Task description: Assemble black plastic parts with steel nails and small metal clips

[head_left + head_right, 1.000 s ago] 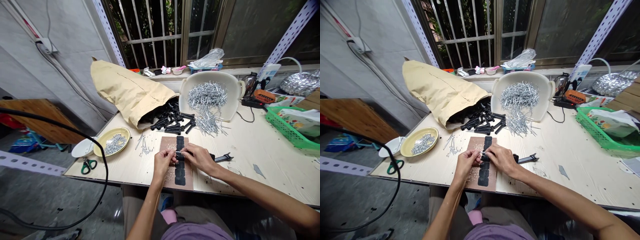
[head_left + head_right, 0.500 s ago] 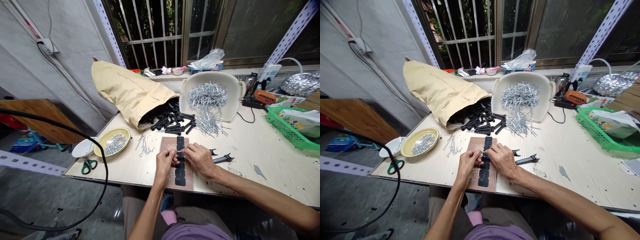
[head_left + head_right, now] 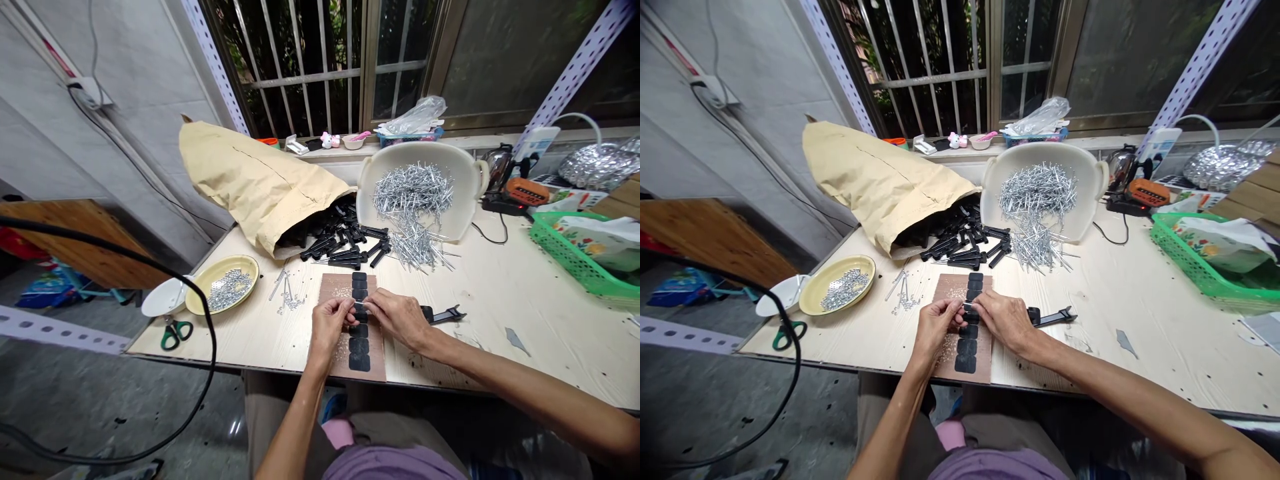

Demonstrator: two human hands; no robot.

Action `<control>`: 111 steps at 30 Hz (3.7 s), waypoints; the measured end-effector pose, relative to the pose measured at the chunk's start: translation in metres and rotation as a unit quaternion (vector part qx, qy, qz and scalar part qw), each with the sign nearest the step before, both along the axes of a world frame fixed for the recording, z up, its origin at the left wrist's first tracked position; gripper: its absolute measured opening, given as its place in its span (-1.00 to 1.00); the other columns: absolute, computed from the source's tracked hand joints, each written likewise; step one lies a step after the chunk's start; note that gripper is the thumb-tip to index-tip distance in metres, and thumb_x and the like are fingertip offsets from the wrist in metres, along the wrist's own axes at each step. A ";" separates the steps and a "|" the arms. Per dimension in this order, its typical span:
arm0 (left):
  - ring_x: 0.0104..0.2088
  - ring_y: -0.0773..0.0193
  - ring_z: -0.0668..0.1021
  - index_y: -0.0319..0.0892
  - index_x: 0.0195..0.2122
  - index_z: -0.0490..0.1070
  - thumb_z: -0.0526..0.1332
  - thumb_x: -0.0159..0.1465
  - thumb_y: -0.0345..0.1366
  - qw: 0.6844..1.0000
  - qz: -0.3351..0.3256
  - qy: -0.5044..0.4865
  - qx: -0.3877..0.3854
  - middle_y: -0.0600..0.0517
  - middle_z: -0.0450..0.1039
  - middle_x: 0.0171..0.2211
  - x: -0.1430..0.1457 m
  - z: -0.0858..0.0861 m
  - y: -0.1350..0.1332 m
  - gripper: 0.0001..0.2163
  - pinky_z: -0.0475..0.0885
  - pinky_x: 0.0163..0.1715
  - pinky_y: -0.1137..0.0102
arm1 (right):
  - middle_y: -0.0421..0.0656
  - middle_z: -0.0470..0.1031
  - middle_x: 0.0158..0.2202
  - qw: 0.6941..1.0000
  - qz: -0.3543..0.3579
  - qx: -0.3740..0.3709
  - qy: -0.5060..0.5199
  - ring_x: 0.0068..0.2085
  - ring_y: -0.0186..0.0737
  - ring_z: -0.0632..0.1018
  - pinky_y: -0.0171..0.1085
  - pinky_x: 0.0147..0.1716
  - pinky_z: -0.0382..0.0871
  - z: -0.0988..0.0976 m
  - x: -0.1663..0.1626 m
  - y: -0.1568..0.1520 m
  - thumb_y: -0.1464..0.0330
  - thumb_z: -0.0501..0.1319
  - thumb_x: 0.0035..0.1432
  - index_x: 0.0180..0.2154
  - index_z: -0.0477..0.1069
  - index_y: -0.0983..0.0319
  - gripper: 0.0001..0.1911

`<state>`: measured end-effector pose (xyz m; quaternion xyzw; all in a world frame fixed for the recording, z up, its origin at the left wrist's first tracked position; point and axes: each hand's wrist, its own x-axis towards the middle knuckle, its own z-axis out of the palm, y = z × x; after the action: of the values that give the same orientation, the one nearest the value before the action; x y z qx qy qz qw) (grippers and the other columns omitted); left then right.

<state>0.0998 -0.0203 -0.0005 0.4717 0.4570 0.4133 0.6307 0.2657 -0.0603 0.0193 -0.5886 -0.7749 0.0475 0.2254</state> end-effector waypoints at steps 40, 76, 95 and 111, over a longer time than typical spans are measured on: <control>-0.29 0.21 0.44 -0.16 -0.24 0.51 0.08 0.25 -0.34 0.803 0.102 0.518 0.277 -0.05 0.38 -0.32 -0.107 -0.013 0.011 -0.80 0.30 -0.32 0.37 | -0.17 0.48 -0.32 0.996 0.028 0.068 -0.048 -0.35 -0.29 0.50 -0.33 -0.44 0.25 -0.018 -0.008 -0.007 0.25 -0.04 0.31 -0.29 0.41 0.17 -0.71; -0.50 0.40 0.49 -0.30 -0.40 0.39 0.38 -0.01 -0.26 0.986 0.052 -0.158 -0.031 0.03 0.45 -0.54 -0.041 0.025 0.007 -0.75 0.41 -0.38 0.47 | -0.19 0.39 -0.33 0.997 0.027 0.025 0.075 -0.34 -0.33 0.47 -0.38 -0.39 0.31 0.012 -0.044 0.012 0.27 -0.02 0.30 -0.06 0.41 0.06 -0.71; -0.51 0.42 0.49 -0.29 -0.41 0.40 0.38 -0.01 -0.26 0.984 0.051 -0.169 -0.028 0.05 0.45 -0.54 -0.030 0.027 0.000 -0.75 0.41 -0.38 0.50 | -0.20 0.40 -0.31 0.996 0.012 0.017 0.083 -0.32 -0.33 0.48 -0.38 -0.36 0.31 0.014 -0.040 0.005 0.28 -0.02 0.30 -0.05 0.40 0.04 -0.72; -0.49 0.42 0.50 -0.29 -0.30 0.47 0.36 0.01 -0.22 0.993 0.051 -0.101 0.013 0.05 0.46 -0.49 -0.029 0.019 -0.001 -0.72 0.43 -0.38 0.49 | -0.16 0.46 -0.25 0.998 -0.001 0.021 0.062 -0.26 -0.25 0.50 -0.35 -0.39 0.28 0.014 -0.036 0.001 0.28 -0.02 0.30 -0.17 0.38 0.15 -0.77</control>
<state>0.0708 -0.0213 0.0190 0.4115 0.4090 0.4961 0.6460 0.2295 -0.0598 0.0331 -0.5804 -0.7597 0.0668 0.2855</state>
